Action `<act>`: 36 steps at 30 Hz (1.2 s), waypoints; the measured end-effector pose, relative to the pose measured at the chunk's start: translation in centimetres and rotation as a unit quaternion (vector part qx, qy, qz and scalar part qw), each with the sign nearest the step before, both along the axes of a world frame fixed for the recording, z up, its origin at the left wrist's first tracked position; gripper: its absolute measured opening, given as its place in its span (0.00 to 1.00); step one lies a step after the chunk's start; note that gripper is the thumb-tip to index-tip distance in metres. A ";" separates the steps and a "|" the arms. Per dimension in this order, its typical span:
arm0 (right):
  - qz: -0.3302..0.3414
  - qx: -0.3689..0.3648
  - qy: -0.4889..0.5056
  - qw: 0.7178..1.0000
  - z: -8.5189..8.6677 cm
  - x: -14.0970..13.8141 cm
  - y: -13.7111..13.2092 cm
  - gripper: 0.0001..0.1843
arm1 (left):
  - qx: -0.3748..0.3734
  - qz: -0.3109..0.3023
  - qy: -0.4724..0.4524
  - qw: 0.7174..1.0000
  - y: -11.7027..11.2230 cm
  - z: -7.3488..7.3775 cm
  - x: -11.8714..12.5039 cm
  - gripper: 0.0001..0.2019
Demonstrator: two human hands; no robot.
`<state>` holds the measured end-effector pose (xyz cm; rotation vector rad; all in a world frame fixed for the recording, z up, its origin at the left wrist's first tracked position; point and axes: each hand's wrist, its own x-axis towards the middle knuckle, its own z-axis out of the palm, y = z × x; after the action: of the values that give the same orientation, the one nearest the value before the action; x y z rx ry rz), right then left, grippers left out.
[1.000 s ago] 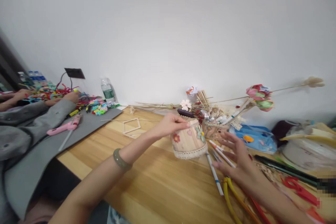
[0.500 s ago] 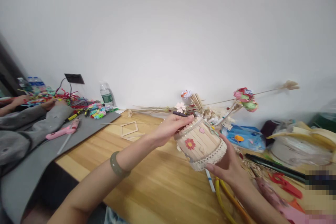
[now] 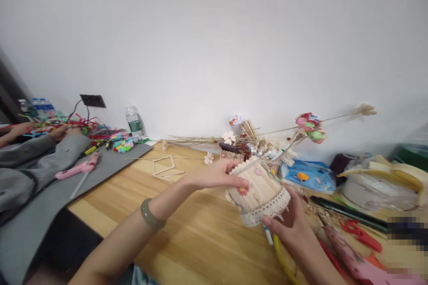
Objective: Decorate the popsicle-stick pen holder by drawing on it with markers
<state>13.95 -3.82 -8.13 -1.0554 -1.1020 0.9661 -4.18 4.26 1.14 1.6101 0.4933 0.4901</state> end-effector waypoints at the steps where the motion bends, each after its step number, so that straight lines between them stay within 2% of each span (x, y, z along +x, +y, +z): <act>1: -0.003 -0.008 -0.008 1.000 -0.4 -0.3 -0.2 0.44 | -0.007 0.013 0.014 1.000 0.0 -0.2 0.0 0.22; 4: -0.001 -0.031 -0.041 0.999 -1.5 -1.0 -1.0 0.43 | -0.034 0.059 0.053 0.996 -0.1 -1.0 -0.1 0.19; 7: -0.003 -0.040 -0.095 0.995 -1.5 -0.9 -1.3 0.47 | -0.050 0.084 0.082 0.992 -0.2 -1.7 -0.5 0.15; 9: -0.015 -0.038 -0.146 0.988 -0.5 0.0 -0.9 0.42 | -0.053 0.086 0.093 0.990 0.0 -2.1 -0.8 0.13; 12: -0.025 -0.028 -0.238 0.970 2.0 2.1 0.6 0.23 | -0.066 0.102 0.098 0.988 0.9 -2.7 -1.1 0.10; 14: -0.019 -0.015 -0.306 0.952 3.7 3.5 2.2 0.17 | -0.077 0.112 0.094 0.986 1.6 -3.1 -1.1 0.09; 18: -0.044 -0.006 -0.449 0.892 6.0 5.0 5.8 0.08 | -0.092 0.096 0.087 0.987 3.0 -3.5 -0.5 0.09; 23: -0.073 -0.016 -0.575 0.815 6.7 4.9 9.7 0.12 | -0.095 0.021 0.080 0.992 3.9 -3.3 0.8 0.07; 29: -0.084 0.008 -0.686 0.723 7.6 3.7 11.5 0.14 | -0.106 -0.039 0.064 0.992 5.0 -3.6 0.8 0.06; 33: -0.074 0.030 -0.754 0.653 8.4 2.4 12.6 0.13 | -0.118 -0.045 0.057 0.990 5.6 -4.2 0.1 0.07; 36: -0.075 0.038 -0.781 0.618 8.6 1.8 13.2 0.13 | -0.124 -0.045 0.050 0.990 6.0 -4.8 -0.3 0.09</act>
<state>15.75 9.40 0.50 -1.8916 -2.3090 -0.4962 -4.47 10.25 -3.64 1.4137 0.5324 0.2695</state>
